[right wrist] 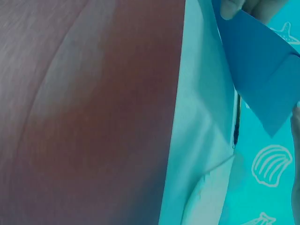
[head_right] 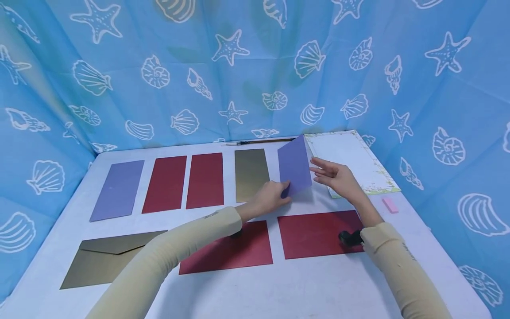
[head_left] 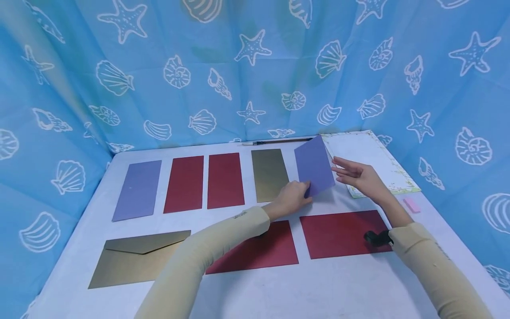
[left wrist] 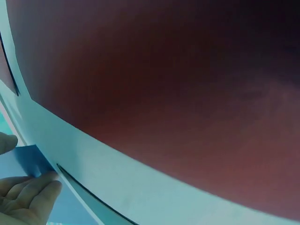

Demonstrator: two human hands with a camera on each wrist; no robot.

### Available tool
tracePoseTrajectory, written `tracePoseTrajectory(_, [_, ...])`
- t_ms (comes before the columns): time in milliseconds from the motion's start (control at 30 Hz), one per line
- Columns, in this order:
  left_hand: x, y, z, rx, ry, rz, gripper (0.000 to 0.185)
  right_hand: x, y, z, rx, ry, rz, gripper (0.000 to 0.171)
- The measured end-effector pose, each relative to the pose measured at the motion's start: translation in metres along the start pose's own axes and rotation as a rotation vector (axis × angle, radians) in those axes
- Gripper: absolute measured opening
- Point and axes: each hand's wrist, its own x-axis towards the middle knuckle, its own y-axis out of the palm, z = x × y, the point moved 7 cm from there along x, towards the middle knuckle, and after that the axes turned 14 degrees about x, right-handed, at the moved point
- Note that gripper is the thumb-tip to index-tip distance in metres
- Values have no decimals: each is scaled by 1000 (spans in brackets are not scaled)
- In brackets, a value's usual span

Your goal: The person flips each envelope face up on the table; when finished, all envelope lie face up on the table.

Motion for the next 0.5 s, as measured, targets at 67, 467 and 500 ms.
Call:
tracePoseTrajectory(67, [-2, 0, 0, -16, -4, -3, 32, 2, 0, -2, 10, 4, -45, 58])
tracePoseTrajectory(467, [-11, -9, -1, -69, -6, -66, 50, 12, 24, -19, -49, 188, 35, 63])
tracePoseTrajectory(500, [-11, -10, -1, -73, -5, -79, 49, 13, 28, -20, -38, 190, 49, 62])
